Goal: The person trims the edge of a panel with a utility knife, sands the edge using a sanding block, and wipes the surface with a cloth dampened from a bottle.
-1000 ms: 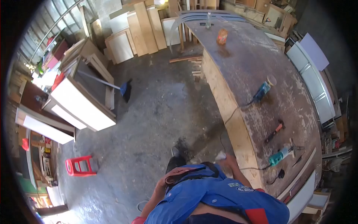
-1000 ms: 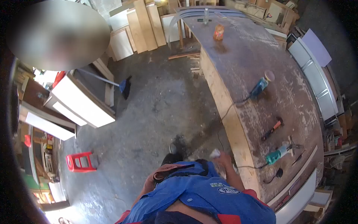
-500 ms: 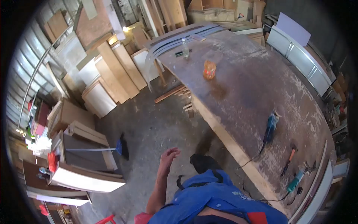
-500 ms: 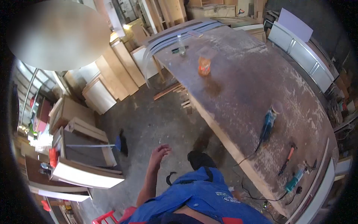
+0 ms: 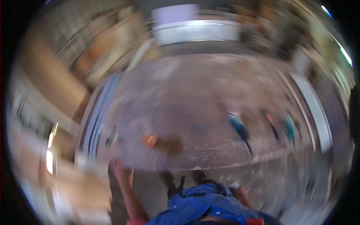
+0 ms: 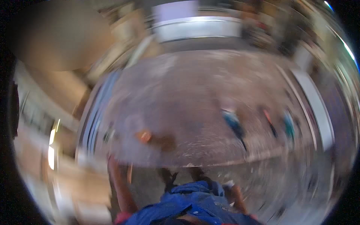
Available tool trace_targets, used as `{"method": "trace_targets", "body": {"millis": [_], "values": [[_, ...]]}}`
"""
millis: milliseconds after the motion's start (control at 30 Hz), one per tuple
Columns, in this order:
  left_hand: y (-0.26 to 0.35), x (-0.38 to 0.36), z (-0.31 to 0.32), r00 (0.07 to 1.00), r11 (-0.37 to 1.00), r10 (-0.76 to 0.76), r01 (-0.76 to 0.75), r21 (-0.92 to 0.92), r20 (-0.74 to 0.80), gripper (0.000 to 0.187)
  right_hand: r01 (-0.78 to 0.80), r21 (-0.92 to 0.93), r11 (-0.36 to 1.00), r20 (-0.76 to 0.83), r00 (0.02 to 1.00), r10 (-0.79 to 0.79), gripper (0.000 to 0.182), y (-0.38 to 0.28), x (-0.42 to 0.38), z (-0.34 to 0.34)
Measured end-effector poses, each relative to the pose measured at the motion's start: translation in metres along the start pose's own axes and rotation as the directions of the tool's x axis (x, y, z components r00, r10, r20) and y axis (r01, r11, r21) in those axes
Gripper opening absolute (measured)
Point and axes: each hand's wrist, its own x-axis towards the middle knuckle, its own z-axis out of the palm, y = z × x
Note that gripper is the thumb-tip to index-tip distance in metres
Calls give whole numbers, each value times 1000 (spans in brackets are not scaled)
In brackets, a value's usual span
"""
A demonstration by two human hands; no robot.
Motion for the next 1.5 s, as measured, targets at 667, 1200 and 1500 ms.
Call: {"method": "trace_targets", "body": {"millis": [667, 1200, 1500], "values": [[98, 211, 136, 865, 721, 500, -392, 571, -37, 39, -608, 764, 215, 219, 558, 800, 47, -130, -451, 442], [276, -151, 230, 622, 717, 697, -595, -363, 357, 45, -508, 833, 220, 109, 539, 835, 54, 76, -439, 482], [281, -428, 336, -58, 774, 565, -309, -553, 823, 49, -174, 893, 416, -279, 510, 814, 55, 195, -376, 252]]}}
